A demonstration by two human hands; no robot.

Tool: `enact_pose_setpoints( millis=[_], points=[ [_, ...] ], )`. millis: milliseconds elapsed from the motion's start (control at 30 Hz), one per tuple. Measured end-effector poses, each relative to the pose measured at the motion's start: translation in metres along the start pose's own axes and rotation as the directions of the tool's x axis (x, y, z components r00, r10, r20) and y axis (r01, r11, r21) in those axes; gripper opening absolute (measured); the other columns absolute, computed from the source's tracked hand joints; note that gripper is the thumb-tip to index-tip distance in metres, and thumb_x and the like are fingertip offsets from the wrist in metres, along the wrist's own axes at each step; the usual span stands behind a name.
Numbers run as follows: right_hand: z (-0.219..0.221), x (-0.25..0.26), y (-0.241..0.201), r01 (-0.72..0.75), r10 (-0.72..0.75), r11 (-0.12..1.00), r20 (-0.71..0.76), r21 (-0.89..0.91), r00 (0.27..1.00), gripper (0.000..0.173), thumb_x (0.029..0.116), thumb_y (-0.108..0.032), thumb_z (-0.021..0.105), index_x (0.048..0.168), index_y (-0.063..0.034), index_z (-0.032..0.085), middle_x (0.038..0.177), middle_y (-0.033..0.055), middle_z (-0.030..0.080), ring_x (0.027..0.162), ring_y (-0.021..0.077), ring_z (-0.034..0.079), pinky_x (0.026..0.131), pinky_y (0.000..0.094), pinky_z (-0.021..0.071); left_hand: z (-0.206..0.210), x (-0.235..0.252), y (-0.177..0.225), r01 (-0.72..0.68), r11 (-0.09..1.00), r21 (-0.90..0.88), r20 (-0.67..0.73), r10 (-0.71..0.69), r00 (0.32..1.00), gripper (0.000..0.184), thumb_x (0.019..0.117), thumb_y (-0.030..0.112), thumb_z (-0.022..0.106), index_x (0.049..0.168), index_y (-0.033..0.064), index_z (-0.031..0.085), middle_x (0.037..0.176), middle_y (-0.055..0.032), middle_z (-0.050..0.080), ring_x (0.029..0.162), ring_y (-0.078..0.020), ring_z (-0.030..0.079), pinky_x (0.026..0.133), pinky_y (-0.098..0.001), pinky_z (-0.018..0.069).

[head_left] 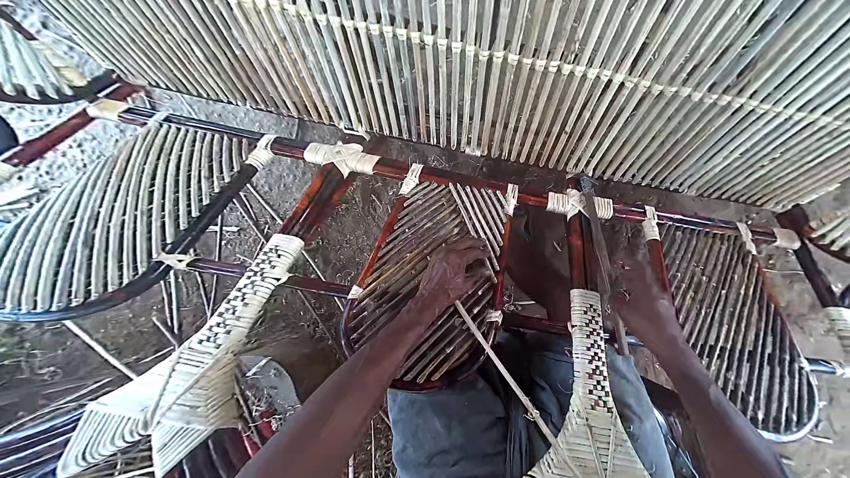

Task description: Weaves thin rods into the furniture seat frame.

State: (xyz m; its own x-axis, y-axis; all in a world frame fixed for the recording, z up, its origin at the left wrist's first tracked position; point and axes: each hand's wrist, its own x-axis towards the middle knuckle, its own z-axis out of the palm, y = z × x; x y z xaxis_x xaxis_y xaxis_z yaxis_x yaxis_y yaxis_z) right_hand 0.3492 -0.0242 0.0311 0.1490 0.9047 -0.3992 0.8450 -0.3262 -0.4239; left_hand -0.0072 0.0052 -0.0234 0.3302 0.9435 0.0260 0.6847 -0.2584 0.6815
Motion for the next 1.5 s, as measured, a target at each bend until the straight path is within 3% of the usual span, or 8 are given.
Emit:
enact_pose_setpoints(
  millis=[133,267,467,767,933,1200,1367,1500],
  points=[
    [0.026,0.002,0.013,-0.238,0.233,0.969,0.076,0.062,0.969,0.057,0.0945,-0.014,0.068,0.149,-0.0123,0.050,0.110,0.0285,0.067,0.094,0.0478,0.066,0.079,0.0686,0.0511,0.000,-0.001,0.000,0.020,1.000,-0.004,-0.003,-0.020,1.000,0.026,0.0938,0.026,0.075,0.114,0.0115,0.078,0.135,-0.0054,0.067,0.127,-0.0203,0.063,0.108,-0.0433,0.0510],
    [-0.003,-0.053,0.013,-0.122,0.071,0.829,0.114,0.546,0.991,0.029,0.1042,-0.026,0.055,0.125,-0.0059,0.056,0.064,0.0064,0.051,0.042,0.0173,0.048,0.038,0.0338,0.0455,0.000,0.000,-0.001,0.006,1.000,-0.006,-0.001,-0.006,1.000,0.026,0.0941,0.028,0.074,0.114,0.0121,0.078,0.134,-0.0046,0.068,0.127,-0.0194,0.063,0.108,-0.0423,0.0512],
    [-0.022,-0.171,0.059,0.051,-0.115,0.965,0.240,0.257,0.964,0.048,0.1046,-0.038,0.052,0.109,0.0087,0.065,0.065,0.0107,0.061,0.053,0.0216,0.059,0.052,0.0456,0.0520,0.001,0.000,0.000,0.012,1.000,0.000,-0.005,-0.012,1.000,0.025,0.0942,0.028,0.074,0.114,0.0128,0.079,0.134,-0.0051,0.068,0.130,-0.0196,0.061,0.110,-0.0429,0.0498],
    [-0.039,-0.163,0.034,0.336,-0.347,0.935,0.099,0.115,0.932,0.061,0.1080,-0.049,0.042,0.101,0.0072,0.065,0.066,0.0160,0.063,0.054,0.0221,0.062,0.051,0.0416,0.0525,-0.002,-0.001,0.004,0.013,0.999,0.036,-0.005,-0.013,1.000,0.028,0.0934,0.027,0.075,0.116,0.0113,0.078,0.133,-0.0074,0.069,0.133,-0.0250,0.059,0.111,-0.0445,0.0484],
    [-0.034,-0.150,0.031,0.208,-0.165,0.973,0.316,-0.105,0.934,0.040,0.1050,-0.030,0.053,0.102,0.0076,0.065,0.068,0.0221,0.063,0.061,0.0399,0.065,0.058,0.0590,0.0522,0.001,0.000,0.001,-0.020,1.000,0.024,-0.026,0.020,0.999,0.025,0.0926,0.025,0.075,0.114,0.0118,0.079,0.133,-0.0075,0.069,0.130,-0.0220,0.062,0.110,-0.0425,0.0497],
    [-0.049,-0.162,0.024,0.394,-0.395,0.914,-0.002,0.096,0.919,0.067,0.1069,-0.057,0.036,0.098,0.0036,0.063,0.065,0.0148,0.062,0.053,0.0190,0.062,0.050,0.0388,0.0527,-0.001,0.001,0.004,-0.026,0.999,0.035,-0.022,0.027,0.999,0.024,0.0923,0.023,0.076,0.112,0.0100,0.079,0.129,-0.0080,0.070,0.129,-0.0234,0.062,0.109,-0.0424,0.0497],
    [-0.020,-0.159,0.034,0.218,-0.181,0.971,0.295,-0.095,0.938,0.041,0.1043,-0.031,0.053,0.105,0.0079,0.066,0.068,0.0228,0.065,0.061,0.0420,0.067,0.057,0.0606,0.0534,0.001,0.000,0.002,-0.015,1.000,0.022,-0.032,0.016,0.999,0.021,0.0925,0.021,0.074,0.110,0.0102,0.079,0.132,-0.0060,0.070,0.130,-0.0220,0.061,0.110,-0.0419,0.0494],
    [-0.040,-0.163,0.010,0.302,-0.299,0.953,0.147,0.002,0.943,0.044,0.1043,-0.033,0.053,0.099,0.0091,0.066,0.063,0.0189,0.062,0.052,0.0311,0.062,0.049,0.0500,0.0509,-0.005,0.000,0.009,-0.005,1.000,0.027,-0.012,0.005,1.000,0.020,0.0920,0.018,0.076,0.108,0.0071,0.078,0.127,-0.0082,0.071,0.125,-0.0239,0.064,0.106,-0.0441,0.0516]
  ],
)
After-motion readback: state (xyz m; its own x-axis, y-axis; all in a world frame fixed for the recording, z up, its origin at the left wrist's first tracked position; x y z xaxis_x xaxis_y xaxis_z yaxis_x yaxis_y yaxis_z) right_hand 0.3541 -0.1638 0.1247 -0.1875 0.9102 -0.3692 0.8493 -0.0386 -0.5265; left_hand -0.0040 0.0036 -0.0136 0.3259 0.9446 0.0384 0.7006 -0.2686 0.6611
